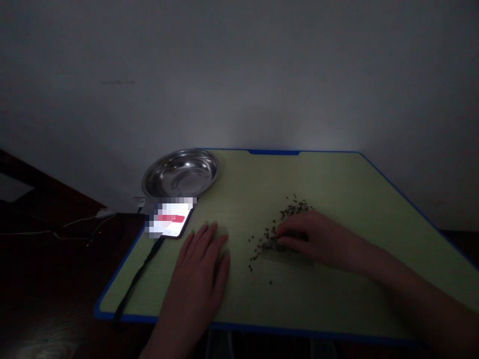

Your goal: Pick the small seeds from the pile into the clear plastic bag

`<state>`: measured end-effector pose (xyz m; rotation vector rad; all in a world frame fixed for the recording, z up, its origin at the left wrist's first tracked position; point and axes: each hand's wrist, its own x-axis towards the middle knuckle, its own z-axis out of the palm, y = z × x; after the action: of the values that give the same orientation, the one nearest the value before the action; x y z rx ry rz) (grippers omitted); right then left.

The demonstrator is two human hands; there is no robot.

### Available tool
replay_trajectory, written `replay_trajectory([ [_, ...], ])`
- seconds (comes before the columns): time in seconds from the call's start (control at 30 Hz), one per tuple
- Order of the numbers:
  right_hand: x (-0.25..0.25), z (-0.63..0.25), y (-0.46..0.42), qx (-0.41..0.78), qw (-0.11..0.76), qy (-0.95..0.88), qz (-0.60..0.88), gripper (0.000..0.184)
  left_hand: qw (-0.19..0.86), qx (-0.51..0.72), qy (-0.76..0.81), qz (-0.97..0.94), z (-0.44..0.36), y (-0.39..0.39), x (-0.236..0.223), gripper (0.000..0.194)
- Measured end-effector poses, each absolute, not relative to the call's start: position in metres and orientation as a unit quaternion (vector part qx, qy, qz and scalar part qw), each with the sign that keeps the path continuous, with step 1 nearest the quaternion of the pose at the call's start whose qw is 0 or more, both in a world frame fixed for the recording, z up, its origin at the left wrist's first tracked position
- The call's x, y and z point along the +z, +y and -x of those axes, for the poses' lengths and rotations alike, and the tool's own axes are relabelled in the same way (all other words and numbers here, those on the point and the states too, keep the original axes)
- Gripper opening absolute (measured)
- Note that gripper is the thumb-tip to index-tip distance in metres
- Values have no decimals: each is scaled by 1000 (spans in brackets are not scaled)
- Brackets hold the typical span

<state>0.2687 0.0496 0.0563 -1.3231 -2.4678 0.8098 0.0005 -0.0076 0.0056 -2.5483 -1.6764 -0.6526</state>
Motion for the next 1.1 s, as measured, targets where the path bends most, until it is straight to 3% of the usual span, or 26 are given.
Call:
replay_trajectory([
  [1.1,53,-263,48,232,157,-854,438,22,14,-211,-543,813,-4,-9,5,32],
])
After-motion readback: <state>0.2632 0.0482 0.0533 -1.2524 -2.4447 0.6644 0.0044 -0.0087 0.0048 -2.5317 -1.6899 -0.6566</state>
